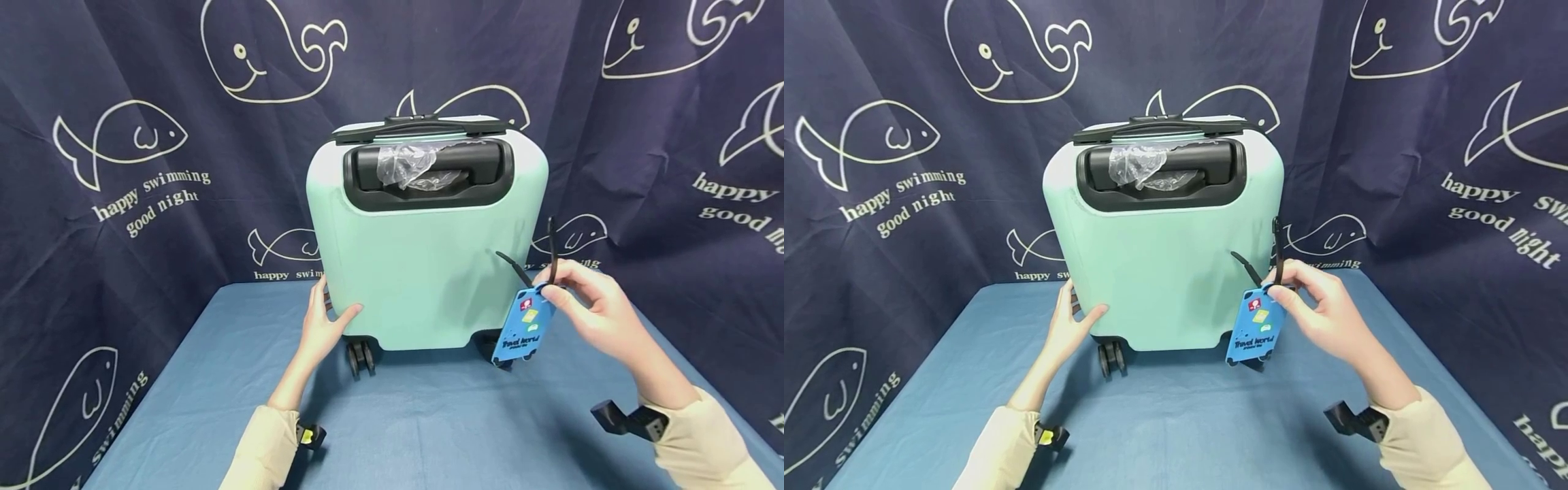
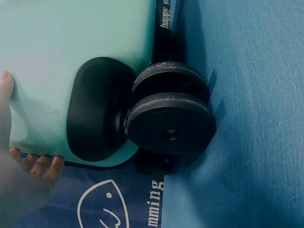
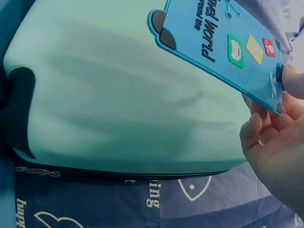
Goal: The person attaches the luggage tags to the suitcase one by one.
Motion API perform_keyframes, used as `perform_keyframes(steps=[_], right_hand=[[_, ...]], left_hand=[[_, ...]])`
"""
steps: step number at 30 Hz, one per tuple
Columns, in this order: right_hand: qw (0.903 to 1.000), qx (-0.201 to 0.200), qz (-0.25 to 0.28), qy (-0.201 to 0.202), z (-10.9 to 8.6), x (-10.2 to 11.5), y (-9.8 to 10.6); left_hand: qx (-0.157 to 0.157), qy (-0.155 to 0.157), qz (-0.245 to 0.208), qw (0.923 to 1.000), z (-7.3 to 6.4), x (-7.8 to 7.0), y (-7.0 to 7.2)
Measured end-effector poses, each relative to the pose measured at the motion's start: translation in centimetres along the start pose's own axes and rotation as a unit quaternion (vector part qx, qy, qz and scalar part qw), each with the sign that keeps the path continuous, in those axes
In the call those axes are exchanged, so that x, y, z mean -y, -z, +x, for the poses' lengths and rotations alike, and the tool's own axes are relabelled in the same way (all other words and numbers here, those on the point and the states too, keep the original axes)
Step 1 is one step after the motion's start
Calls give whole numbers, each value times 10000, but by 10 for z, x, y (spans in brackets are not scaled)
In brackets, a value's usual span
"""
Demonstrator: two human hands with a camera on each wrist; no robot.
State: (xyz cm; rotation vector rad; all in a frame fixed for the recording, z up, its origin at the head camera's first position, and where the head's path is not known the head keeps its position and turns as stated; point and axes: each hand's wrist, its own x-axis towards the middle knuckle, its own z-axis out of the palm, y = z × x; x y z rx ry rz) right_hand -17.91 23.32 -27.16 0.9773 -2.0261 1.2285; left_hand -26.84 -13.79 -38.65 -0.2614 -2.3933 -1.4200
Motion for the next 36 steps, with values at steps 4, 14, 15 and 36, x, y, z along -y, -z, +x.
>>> perform_keyframes(steps=[4,14,15,36], right_hand=[[9990,-98,408,129,4,1,0],[9959,-187,866,179,17,9,3],[9959,-182,862,187,18,9,4],[9984,-164,417,346,40,21,8]], left_hand=[[10,-13,-1,10000,0,0,0],[9,53,77,10000,0,2,0],[14,35,72,10000,0,2,0],[-75,-73,80,9999,-3,0,-1]])
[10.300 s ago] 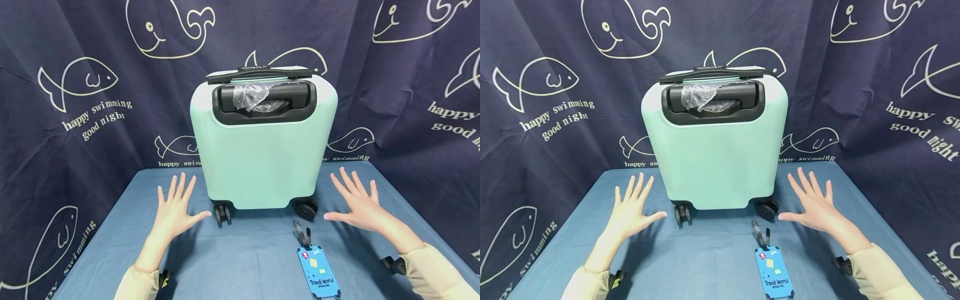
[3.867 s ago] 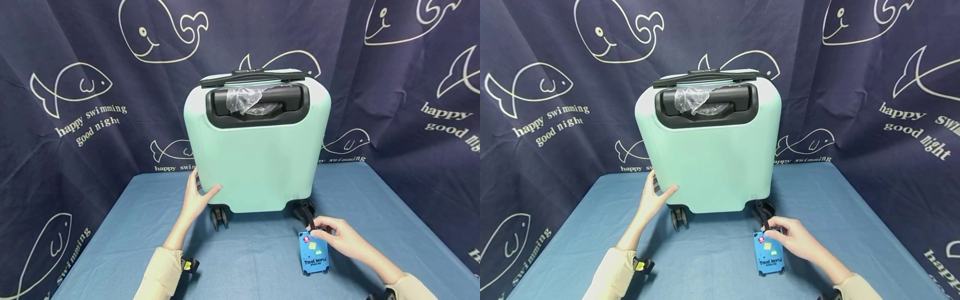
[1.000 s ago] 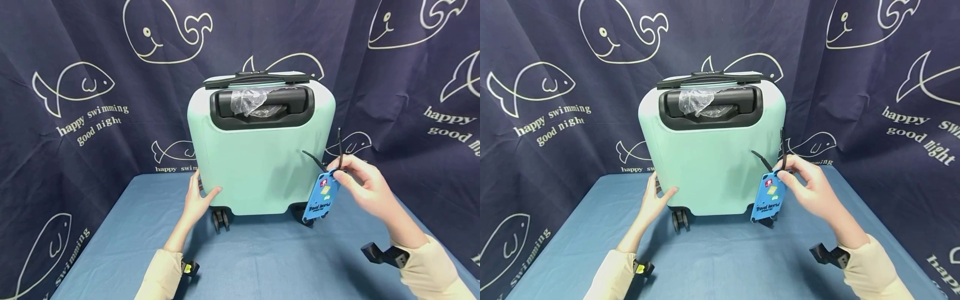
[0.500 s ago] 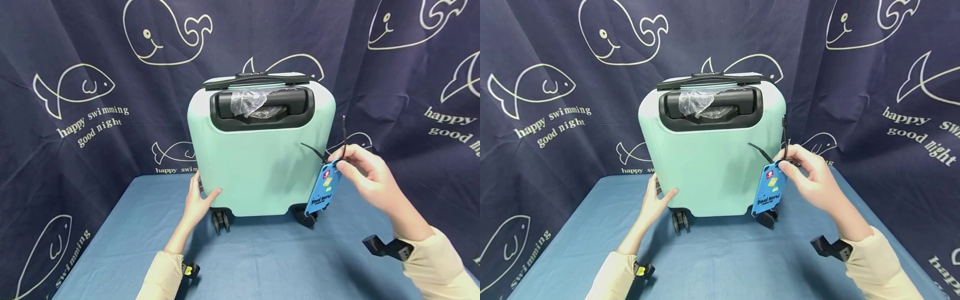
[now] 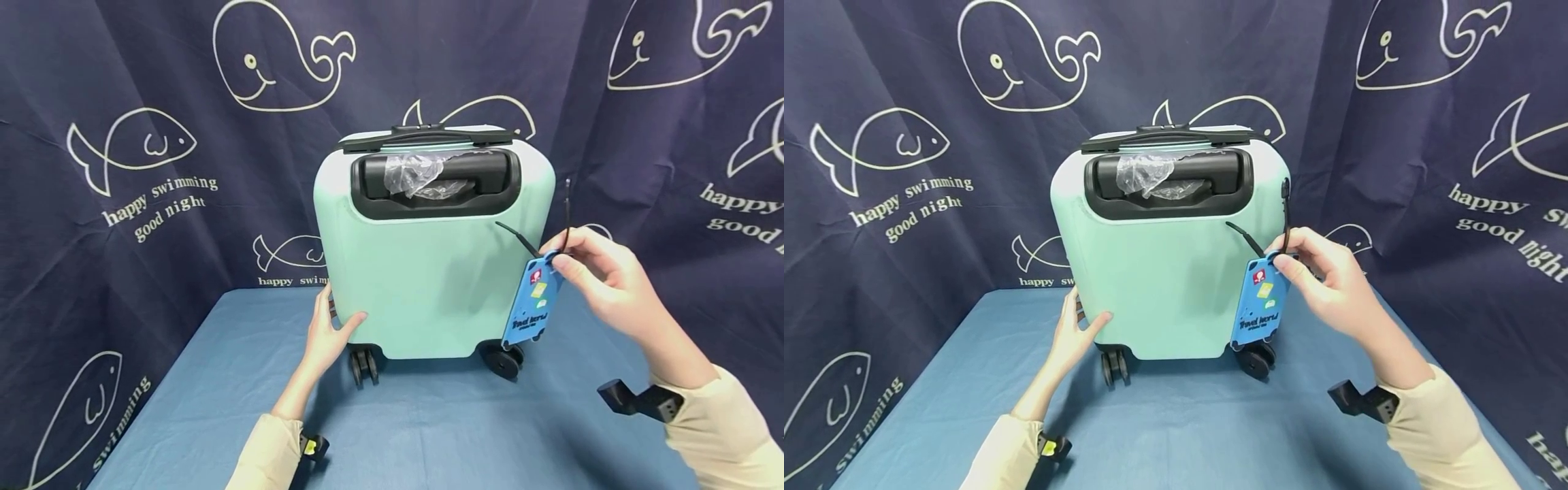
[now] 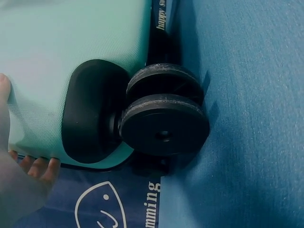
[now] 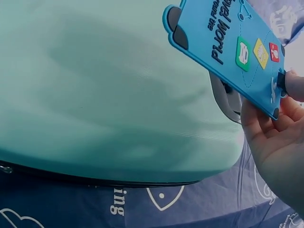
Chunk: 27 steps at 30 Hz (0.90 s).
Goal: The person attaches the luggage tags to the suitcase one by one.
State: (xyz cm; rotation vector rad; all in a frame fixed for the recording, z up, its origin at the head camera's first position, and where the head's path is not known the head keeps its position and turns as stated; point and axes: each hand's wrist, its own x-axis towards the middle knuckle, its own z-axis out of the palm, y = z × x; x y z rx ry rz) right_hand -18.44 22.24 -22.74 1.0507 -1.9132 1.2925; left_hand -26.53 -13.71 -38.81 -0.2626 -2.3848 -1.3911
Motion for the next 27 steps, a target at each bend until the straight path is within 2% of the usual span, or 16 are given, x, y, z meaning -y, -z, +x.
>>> perform_keyframes(steps=[3,14,19,24,27], right_hand=[[9997,14,-246,6,5,4,1],[9998,-18,-167,137,32,13,3],[9992,37,-398,100,42,15,5],[9994,26,-350,66,54,12,5],[9983,-27,-579,-88,61,13,5]], left_hand=[[4,46,3,10000,0,0,-1],[-77,-36,-45,10000,-1,2,-2],[-33,-38,-122,9999,-1,2,-3],[-81,-126,-141,9998,-1,3,-3],[-84,-87,-129,9998,-3,3,-3]])
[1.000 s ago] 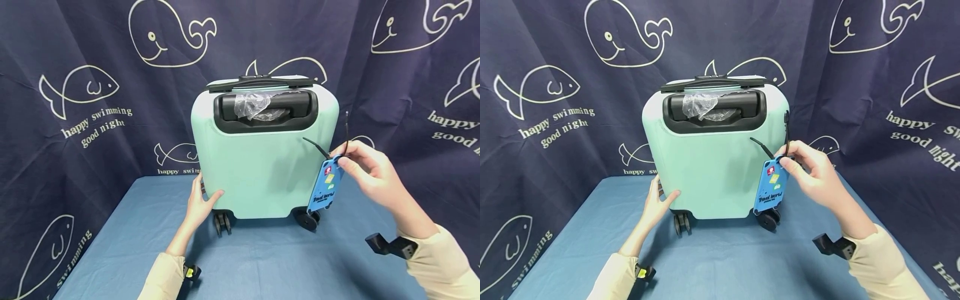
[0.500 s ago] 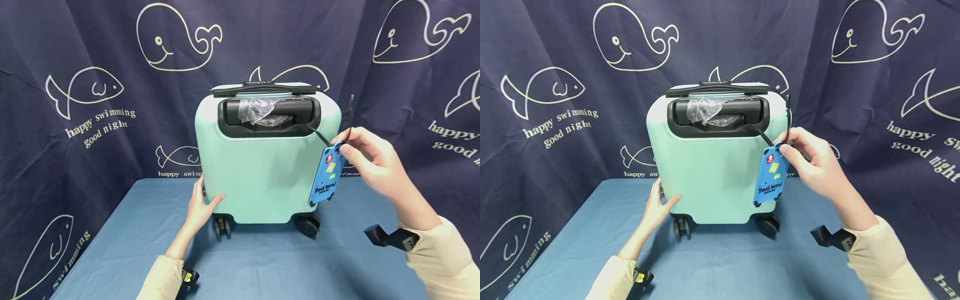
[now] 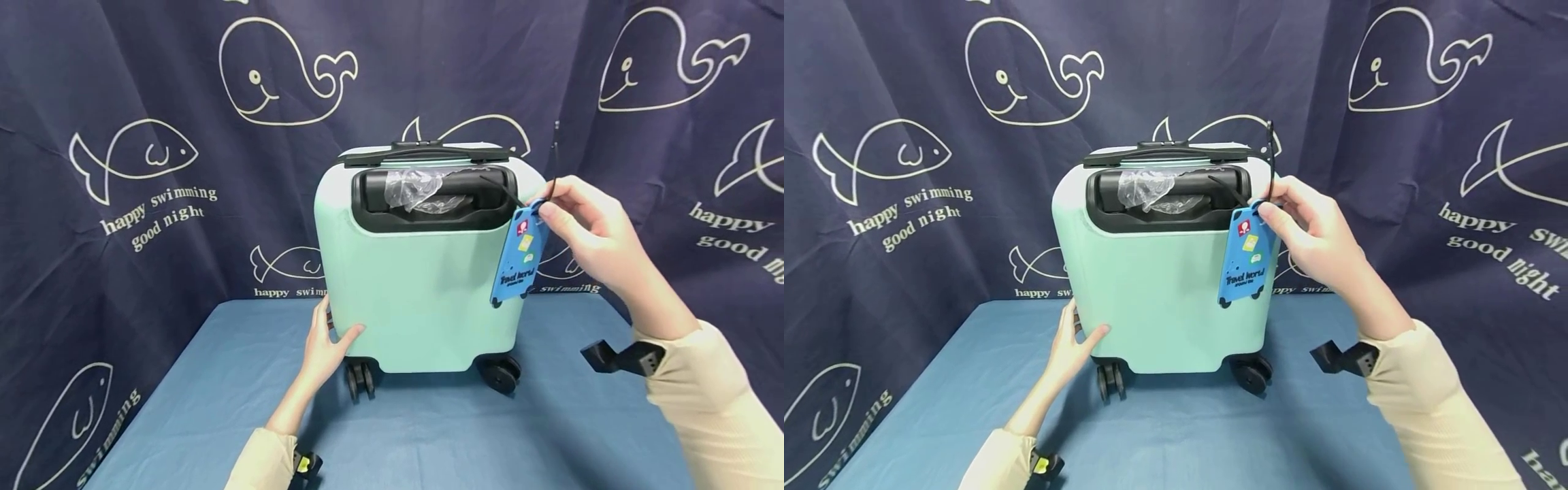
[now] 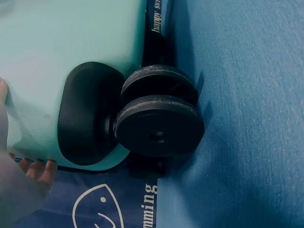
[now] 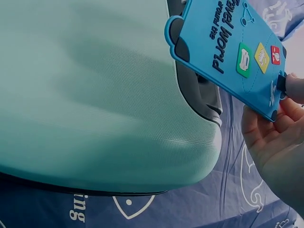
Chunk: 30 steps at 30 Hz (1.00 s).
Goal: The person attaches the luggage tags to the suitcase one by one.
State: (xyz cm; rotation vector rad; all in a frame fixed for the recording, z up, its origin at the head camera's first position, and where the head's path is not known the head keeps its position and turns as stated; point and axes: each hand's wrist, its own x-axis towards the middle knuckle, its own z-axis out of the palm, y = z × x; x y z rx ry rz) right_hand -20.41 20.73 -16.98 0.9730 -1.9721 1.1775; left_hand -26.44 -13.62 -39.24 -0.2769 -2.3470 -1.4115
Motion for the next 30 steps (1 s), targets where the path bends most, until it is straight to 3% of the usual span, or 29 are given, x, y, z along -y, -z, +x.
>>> perform_keyframes(steps=[6,30], right_hand=[[9992,-47,-184,-352,13,4,2],[9974,469,-229,-502,64,7,-3]], left_hand=[[2,141,84,9999,-3,-1,1],[-71,15,54,10000,-5,0,-1]])
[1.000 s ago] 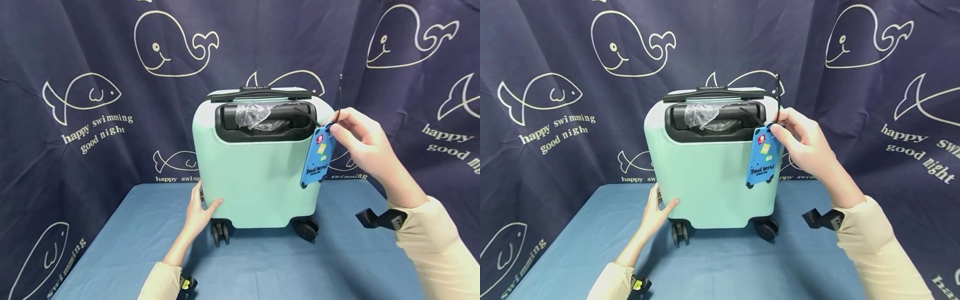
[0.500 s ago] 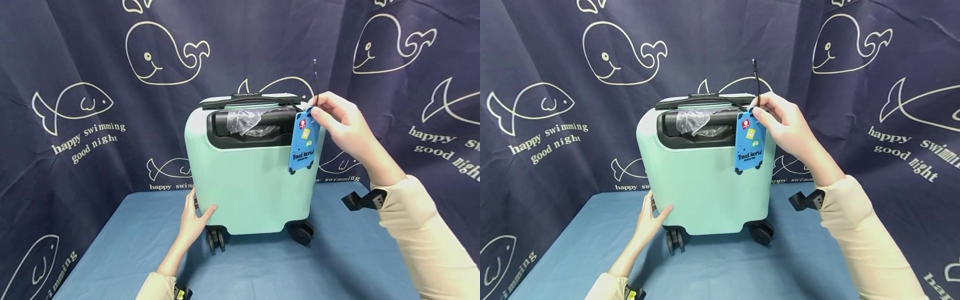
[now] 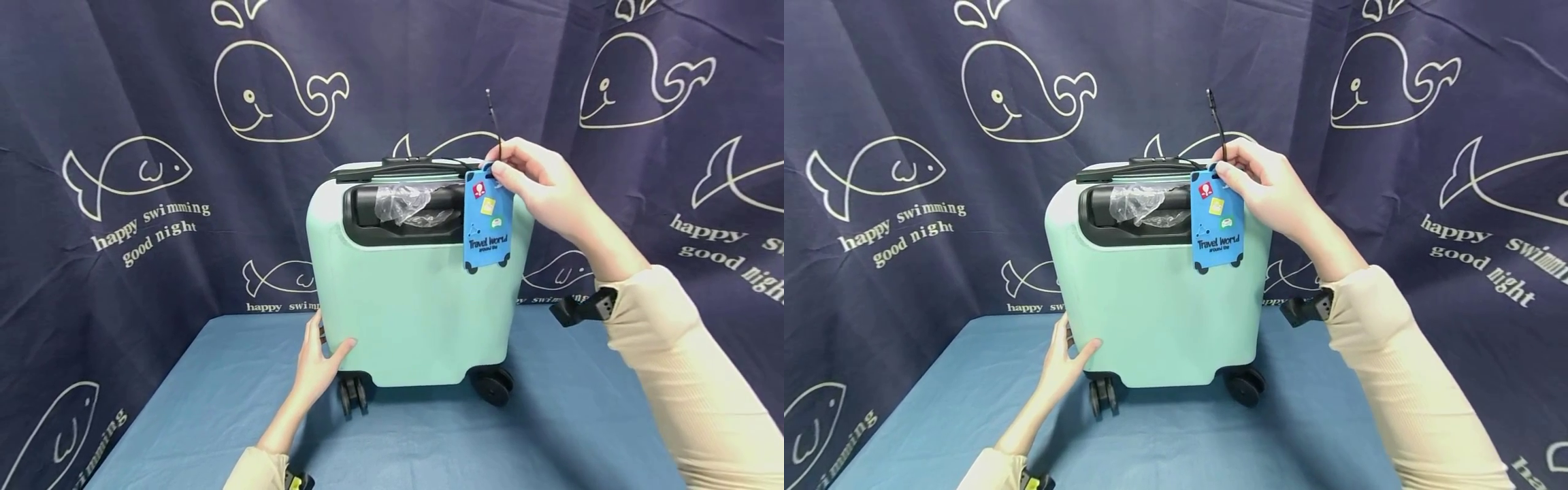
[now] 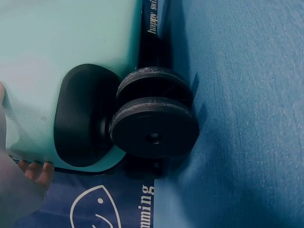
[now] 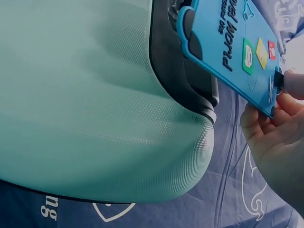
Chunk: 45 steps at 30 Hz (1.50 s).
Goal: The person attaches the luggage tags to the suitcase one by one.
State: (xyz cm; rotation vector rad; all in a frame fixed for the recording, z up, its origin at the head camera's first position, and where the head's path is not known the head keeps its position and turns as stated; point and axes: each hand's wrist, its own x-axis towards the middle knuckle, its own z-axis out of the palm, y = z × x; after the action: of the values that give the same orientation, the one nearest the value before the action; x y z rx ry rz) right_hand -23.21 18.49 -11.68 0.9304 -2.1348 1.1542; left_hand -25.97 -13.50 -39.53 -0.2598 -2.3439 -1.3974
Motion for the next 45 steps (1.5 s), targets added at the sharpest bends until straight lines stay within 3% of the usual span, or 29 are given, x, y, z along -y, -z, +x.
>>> perform_keyframes(steps=[10,23,30,36,45], right_hand=[[9967,293,-751,-92,21,-1,-8],[9902,927,-950,-431,42,-8,-20],[9829,1352,-1036,-697,49,-8,-16],[9789,1466,-1054,-952,47,-6,-10],[9725,1613,-1548,-652,57,-11,-16]], left_hand=[[-128,-136,3,9998,1,1,-3],[-201,-104,13,9997,-2,3,-4],[-249,-110,21,9996,-1,3,-4],[-280,-100,28,9996,0,2,-5],[-274,-61,-73,9996,-1,3,-4]])
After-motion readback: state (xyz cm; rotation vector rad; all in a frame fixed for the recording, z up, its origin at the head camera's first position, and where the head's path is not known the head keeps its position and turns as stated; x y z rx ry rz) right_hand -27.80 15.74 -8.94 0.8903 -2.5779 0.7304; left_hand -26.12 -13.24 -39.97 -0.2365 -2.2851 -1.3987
